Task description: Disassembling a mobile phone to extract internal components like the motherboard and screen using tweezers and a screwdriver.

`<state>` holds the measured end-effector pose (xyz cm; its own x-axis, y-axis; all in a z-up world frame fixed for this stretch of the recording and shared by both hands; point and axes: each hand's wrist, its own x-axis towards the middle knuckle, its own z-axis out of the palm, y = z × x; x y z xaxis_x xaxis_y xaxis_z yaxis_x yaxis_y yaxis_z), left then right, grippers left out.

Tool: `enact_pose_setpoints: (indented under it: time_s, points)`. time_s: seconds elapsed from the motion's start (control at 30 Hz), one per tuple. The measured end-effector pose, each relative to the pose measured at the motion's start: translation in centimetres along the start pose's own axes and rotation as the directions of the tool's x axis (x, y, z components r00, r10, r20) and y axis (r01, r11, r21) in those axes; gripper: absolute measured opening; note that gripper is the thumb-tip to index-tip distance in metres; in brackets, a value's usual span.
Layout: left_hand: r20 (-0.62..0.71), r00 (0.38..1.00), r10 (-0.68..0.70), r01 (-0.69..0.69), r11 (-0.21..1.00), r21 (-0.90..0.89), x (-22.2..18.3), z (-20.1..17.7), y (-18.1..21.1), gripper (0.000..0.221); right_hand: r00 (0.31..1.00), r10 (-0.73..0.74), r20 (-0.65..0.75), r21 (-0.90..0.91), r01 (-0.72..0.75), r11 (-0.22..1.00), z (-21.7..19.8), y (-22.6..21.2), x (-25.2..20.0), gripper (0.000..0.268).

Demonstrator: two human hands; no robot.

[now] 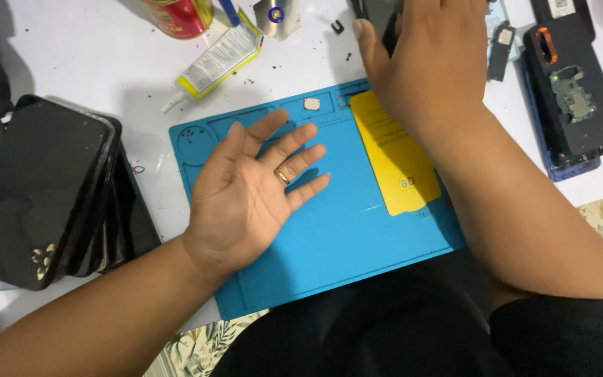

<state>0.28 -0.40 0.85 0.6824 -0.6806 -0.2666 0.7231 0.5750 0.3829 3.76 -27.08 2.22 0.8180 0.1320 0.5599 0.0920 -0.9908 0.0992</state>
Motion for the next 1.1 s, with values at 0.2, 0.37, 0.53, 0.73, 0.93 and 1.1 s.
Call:
enact_pose_setpoints:
  time_s: [0.2, 0.37, 0.53, 0.73, 0.93, 1.1]
  points:
    - [-0.001, 1.000, -0.002, 0.002, 1.000, -0.012, 0.0, 0.1, 0.1, 0.043, 0.994, -0.031, 0.102, 0.183, 0.012, 0.983, -6.0, -2.8, -0.3, 0.054]
    - [-0.006, 1.000, -0.002, 0.002, 1.000, -0.004, 0.0, 0.4, 0.1, 0.042, 0.878, -0.117, 0.464, 0.398, -0.089, 0.913, -7.3, -3.9, -2.1, 0.041]
    - [0.011, 1.000, 0.020, -0.020, 1.000, 0.017, 0.0, -0.1, -0.4, 0.043, 0.804, -0.299, 0.515, 0.615, -0.103, 0.782, -5.3, -3.4, -3.4, 0.037]
    - [-0.039, 0.999, 0.036, -0.036, 0.999, 0.013, 0.0, 0.4, -0.4, 0.047, 0.641, -0.389, 0.662, 0.593, -0.130, 0.794, -4.6, -2.3, -3.7, 0.043]
    - [0.124, 0.984, 0.130, -0.141, 0.986, 0.087, 0.3, 0.3, 0.1, 0.043, 0.637, -0.391, 0.664, 0.570, -0.094, 0.816, -4.5, -2.4, -4.1, 0.048]
    - [0.370, 0.917, 0.151, -0.310, 0.853, 0.420, 0.9, 0.6, 1.4, 0.037, 0.695, -0.355, 0.626, 0.486, 0.009, 0.874, -4.2, -3.2, -4.7, 0.049]
